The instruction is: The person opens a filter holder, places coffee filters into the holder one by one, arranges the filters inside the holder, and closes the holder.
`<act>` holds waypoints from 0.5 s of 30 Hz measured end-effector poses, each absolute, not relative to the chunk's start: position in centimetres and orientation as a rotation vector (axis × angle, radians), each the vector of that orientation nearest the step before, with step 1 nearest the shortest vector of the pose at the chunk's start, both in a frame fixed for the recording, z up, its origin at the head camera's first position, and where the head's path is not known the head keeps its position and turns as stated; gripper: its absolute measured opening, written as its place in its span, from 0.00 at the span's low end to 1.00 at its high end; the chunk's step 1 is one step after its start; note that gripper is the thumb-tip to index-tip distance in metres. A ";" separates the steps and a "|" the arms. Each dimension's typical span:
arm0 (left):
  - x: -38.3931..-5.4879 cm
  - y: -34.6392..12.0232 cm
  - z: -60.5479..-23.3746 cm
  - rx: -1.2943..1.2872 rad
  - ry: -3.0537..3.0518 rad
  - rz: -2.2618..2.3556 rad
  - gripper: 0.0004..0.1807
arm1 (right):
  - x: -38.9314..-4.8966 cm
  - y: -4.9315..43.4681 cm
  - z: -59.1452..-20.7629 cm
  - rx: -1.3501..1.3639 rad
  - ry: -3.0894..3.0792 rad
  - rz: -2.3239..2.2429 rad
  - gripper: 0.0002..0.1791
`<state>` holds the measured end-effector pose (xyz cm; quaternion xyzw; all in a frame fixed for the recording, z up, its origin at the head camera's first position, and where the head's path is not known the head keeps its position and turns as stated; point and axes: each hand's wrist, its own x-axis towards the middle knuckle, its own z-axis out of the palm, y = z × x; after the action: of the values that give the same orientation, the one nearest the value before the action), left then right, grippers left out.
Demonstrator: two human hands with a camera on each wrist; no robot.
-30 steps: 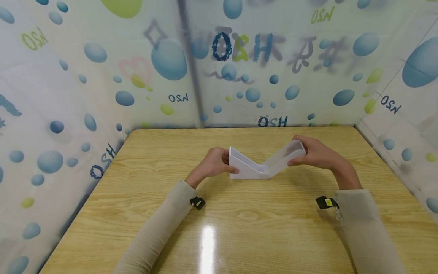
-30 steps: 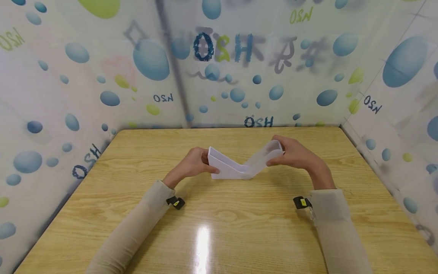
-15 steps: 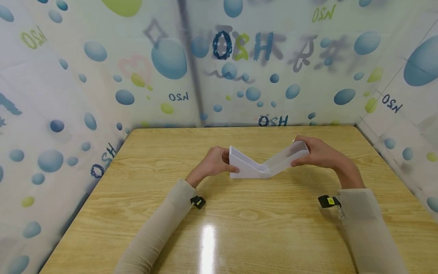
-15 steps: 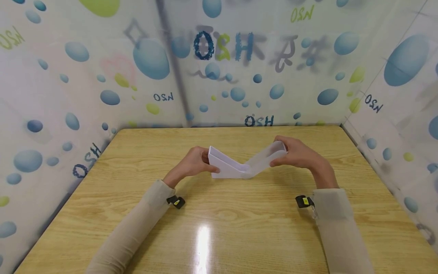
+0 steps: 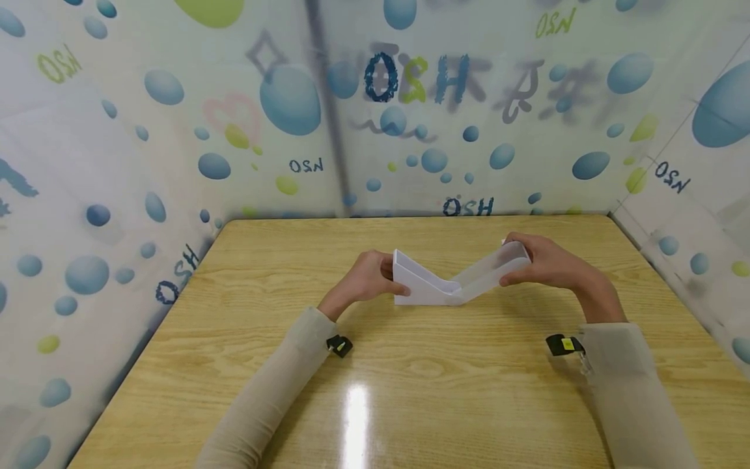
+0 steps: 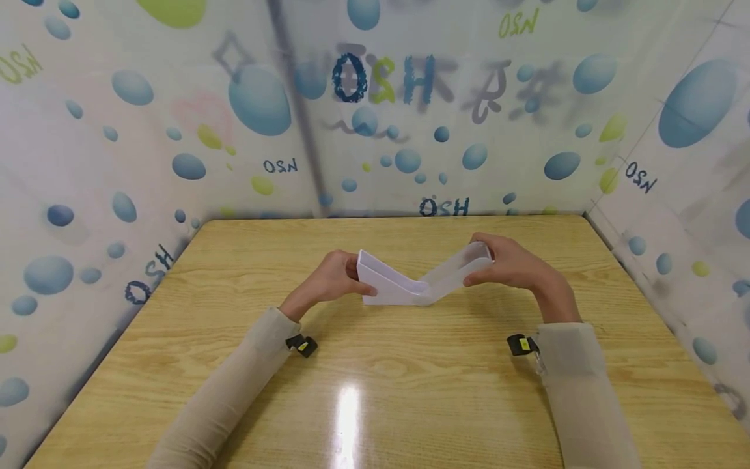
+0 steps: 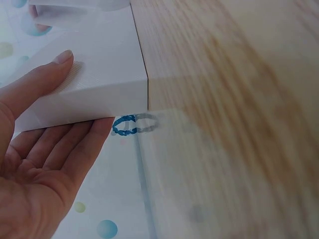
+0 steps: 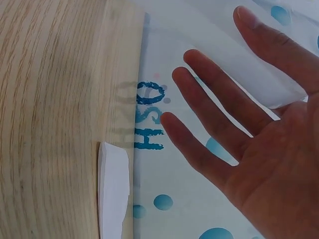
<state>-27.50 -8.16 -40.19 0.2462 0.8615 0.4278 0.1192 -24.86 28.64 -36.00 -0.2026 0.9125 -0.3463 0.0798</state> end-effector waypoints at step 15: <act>-27.5 -8.2 -40.3 0.727 2.518 1.258 0.19 | -24.8 30.0 -36.1 -0.644 2.551 -1.141 0.34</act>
<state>-27.45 -8.15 -40.26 0.2482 0.8603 0.4297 0.1169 -24.78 30.02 -36.09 -0.2226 0.8812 -0.3942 0.1363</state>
